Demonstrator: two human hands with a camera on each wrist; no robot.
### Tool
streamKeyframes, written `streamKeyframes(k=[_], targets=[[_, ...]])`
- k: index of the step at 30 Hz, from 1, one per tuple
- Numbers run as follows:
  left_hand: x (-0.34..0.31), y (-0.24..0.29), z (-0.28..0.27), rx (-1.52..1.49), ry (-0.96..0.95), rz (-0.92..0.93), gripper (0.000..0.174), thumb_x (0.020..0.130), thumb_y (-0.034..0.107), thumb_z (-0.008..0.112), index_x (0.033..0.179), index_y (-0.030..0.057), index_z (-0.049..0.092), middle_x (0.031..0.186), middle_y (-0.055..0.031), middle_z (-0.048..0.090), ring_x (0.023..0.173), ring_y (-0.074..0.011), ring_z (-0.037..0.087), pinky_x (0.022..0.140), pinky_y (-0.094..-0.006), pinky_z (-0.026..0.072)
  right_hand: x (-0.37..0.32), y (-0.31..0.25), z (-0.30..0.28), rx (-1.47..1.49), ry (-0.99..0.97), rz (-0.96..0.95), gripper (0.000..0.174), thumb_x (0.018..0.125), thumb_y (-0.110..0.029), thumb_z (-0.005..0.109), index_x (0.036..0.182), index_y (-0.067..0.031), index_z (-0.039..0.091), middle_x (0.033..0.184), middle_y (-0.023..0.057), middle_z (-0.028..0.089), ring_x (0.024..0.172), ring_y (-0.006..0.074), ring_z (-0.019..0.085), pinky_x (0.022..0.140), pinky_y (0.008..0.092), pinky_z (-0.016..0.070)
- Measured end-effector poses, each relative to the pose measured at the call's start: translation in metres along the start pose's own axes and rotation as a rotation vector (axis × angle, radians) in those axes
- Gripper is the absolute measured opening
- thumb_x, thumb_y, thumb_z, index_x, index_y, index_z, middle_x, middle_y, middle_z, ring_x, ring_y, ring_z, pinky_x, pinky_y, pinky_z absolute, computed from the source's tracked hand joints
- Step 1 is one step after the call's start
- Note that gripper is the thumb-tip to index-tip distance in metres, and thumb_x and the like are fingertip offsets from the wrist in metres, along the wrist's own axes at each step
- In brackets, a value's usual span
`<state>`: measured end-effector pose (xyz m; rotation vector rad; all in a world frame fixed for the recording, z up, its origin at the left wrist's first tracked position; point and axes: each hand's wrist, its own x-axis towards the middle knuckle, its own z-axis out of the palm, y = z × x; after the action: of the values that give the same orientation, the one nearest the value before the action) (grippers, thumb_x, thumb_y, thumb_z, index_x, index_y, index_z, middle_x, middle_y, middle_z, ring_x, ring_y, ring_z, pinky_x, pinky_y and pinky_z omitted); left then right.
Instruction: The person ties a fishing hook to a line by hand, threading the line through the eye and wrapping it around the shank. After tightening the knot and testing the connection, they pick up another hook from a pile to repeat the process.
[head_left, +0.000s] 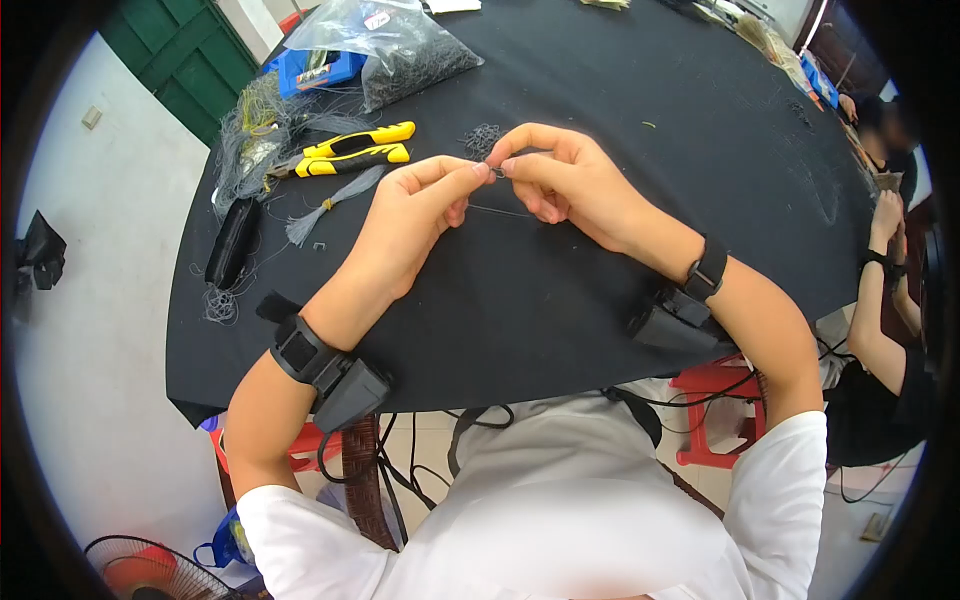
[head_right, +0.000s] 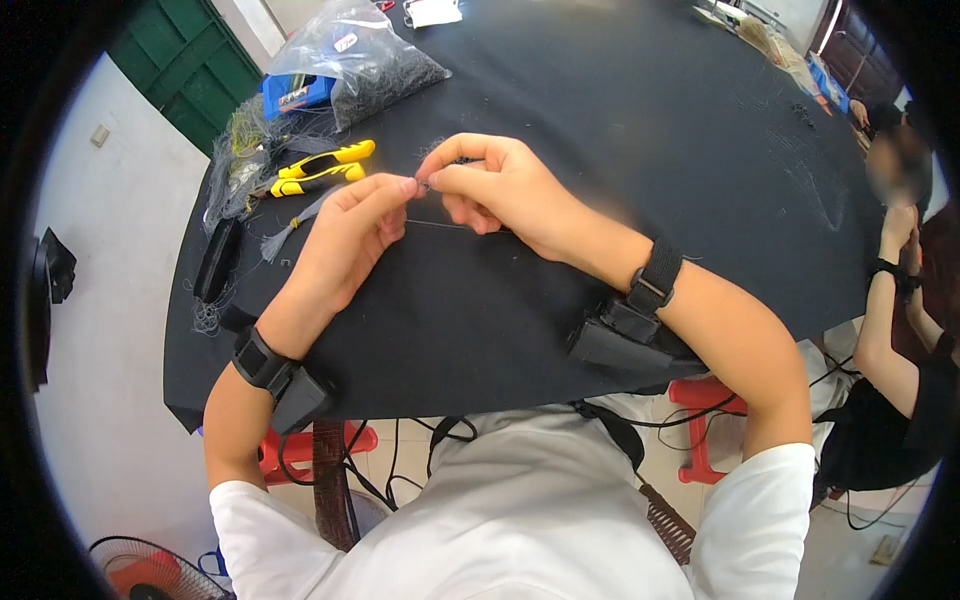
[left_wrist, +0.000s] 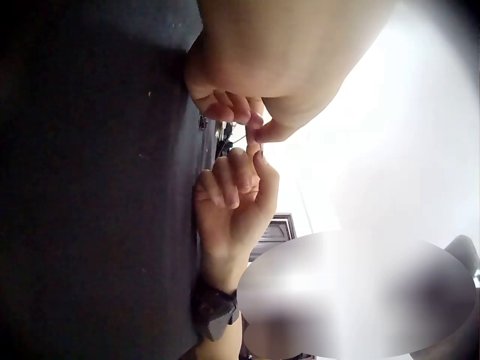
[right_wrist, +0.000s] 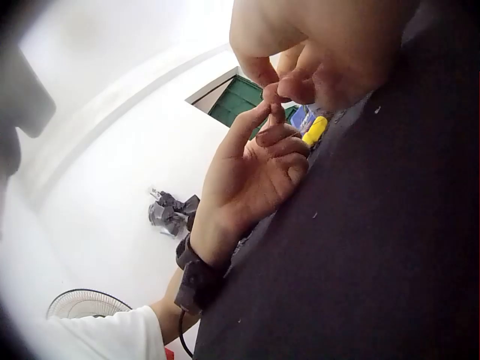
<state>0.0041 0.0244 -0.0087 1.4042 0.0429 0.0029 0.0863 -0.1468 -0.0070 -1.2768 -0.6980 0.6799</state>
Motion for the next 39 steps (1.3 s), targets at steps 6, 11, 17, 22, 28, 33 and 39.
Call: streamKeyframes(k=[6,11,17,22,28,33,39], targets=[[0.0,0.003,0.001,0.002,0.024,-0.003,0.014,0.084,0.016,0.061,0.088,0.0029,0.065,0.063,0.0061,0.047,0.059,-0.0018,0.039,0.056,-0.0169,0.0316,-0.001,-0.005,-0.006,-0.294,0.228,-0.233,0.012,0.083,-0.012,0.052,0.088,-0.003,0.058,0.06,-0.0009,0.053,0.053,0.0029,0.048,0.047,0.0174,0.0364],[-0.001,0.004,0.002,0.02,0.018,-0.015,0.015,0.084,0.016,0.06,0.09,0.0021,0.064,0.062,0.0067,0.043,0.059,-0.0022,0.039,0.056,-0.0177,0.0306,0.016,0.0,-0.046,-0.9,0.255,-0.342,0.014,0.082,-0.012,0.054,0.09,-0.0033,0.061,0.069,-0.0017,0.056,0.06,0.0042,0.049,0.054,0.0202,0.0402],[0.0,0.004,0.002,0.038,0.015,-0.022,0.015,0.084,0.015,0.061,0.09,0.0017,0.064,0.061,0.006,0.045,0.058,-0.0023,0.039,0.056,-0.0183,0.031,0.025,0.004,-0.052,-0.996,0.125,-0.341,0.02,0.081,-0.011,0.059,0.1,-0.0056,0.063,0.069,0.0008,0.056,0.06,0.0071,0.048,0.056,0.0232,0.0401],[0.001,0.004,0.002,0.053,0.003,-0.023,0.015,0.084,0.014,0.06,0.09,0.0012,0.065,0.06,0.0058,0.046,0.057,-0.0022,0.039,0.056,-0.0183,0.031,0.035,0.016,-0.055,-1.148,0.123,-0.45,0.018,0.081,-0.012,0.061,0.097,-0.0056,0.063,0.063,0.0009,0.05,0.055,0.0085,0.043,0.052,0.0242,0.0371],[0.001,0.006,0.004,0.059,0.003,-0.024,0.016,0.084,0.015,0.06,0.09,0.0009,0.064,0.06,0.006,0.045,0.057,-0.0023,0.039,0.056,-0.0184,0.0306,0.031,0.006,-0.048,-1.083,0.153,-0.291,0.014,0.076,-0.016,0.063,0.087,-0.0067,0.065,0.061,0.0044,0.053,0.054,0.0165,0.05,0.054,0.0298,0.0408],[0.002,0.005,0.001,0.038,0.004,-0.048,0.016,0.084,0.015,0.06,0.09,0.0006,0.064,0.06,0.0061,0.044,0.057,-0.0023,0.039,0.056,-0.0183,0.0301,0.028,0.004,-0.048,-1.004,0.155,-0.226,0.013,0.078,-0.011,0.062,0.089,-0.0042,0.063,0.062,0.0001,0.053,0.053,0.0069,0.047,0.051,0.0229,0.0375],[0.001,0.004,0.002,0.051,0.001,-0.038,0.016,0.084,0.015,0.059,0.089,0.0004,0.063,0.058,0.0067,0.042,0.056,-0.0021,0.038,0.055,-0.0183,0.0298,0.028,0.005,-0.05,-0.906,0.219,-0.253,0.013,0.075,-0.011,0.063,0.086,-0.0047,0.064,0.058,-0.0011,0.053,0.053,0.0059,0.048,0.051,0.0227,0.0391]])
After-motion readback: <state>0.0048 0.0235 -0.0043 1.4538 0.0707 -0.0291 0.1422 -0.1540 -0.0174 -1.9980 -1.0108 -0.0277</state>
